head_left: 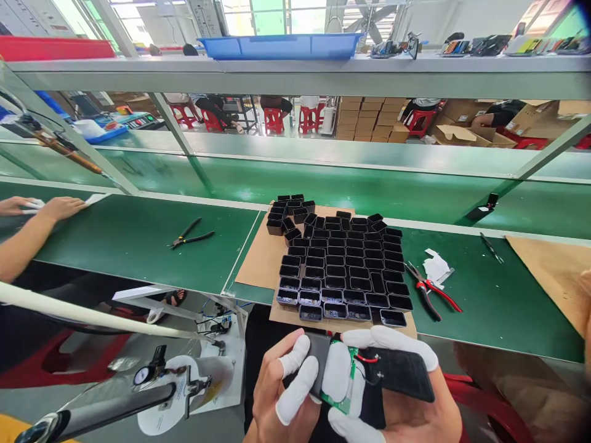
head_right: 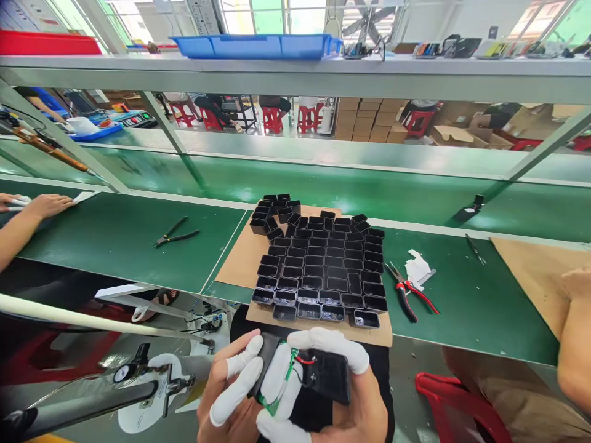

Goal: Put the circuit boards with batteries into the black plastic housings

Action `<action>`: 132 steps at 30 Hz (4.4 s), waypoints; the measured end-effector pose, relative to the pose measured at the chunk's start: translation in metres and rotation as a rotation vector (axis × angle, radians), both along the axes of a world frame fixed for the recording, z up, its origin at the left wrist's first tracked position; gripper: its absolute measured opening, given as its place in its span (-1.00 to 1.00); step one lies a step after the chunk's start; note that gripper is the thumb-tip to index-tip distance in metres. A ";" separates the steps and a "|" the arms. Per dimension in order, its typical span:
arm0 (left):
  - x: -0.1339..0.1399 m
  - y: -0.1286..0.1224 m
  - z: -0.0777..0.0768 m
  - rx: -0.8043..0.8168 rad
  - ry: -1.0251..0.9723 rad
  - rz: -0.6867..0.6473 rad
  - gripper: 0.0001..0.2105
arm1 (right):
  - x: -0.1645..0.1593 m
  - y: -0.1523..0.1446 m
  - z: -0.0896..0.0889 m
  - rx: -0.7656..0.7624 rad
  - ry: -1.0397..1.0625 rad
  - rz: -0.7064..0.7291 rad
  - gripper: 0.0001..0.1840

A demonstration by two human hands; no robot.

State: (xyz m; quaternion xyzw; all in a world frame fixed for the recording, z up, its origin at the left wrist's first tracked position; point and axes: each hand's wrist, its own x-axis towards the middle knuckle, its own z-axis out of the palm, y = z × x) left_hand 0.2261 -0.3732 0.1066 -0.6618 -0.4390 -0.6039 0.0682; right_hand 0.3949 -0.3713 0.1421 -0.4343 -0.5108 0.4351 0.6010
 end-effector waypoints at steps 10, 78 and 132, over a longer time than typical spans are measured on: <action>0.010 0.004 -0.006 0.004 -0.067 0.066 -0.45 | -0.005 0.004 0.005 -0.058 0.053 0.008 -0.09; 0.001 -0.003 -0.022 -0.140 -0.203 -0.152 -0.30 | -0.003 0.004 -0.006 -0.021 0.031 0.004 0.00; -0.023 0.002 -0.015 -0.924 -1.109 -0.740 -0.06 | 0.026 0.060 -0.029 0.259 -0.358 0.390 -0.15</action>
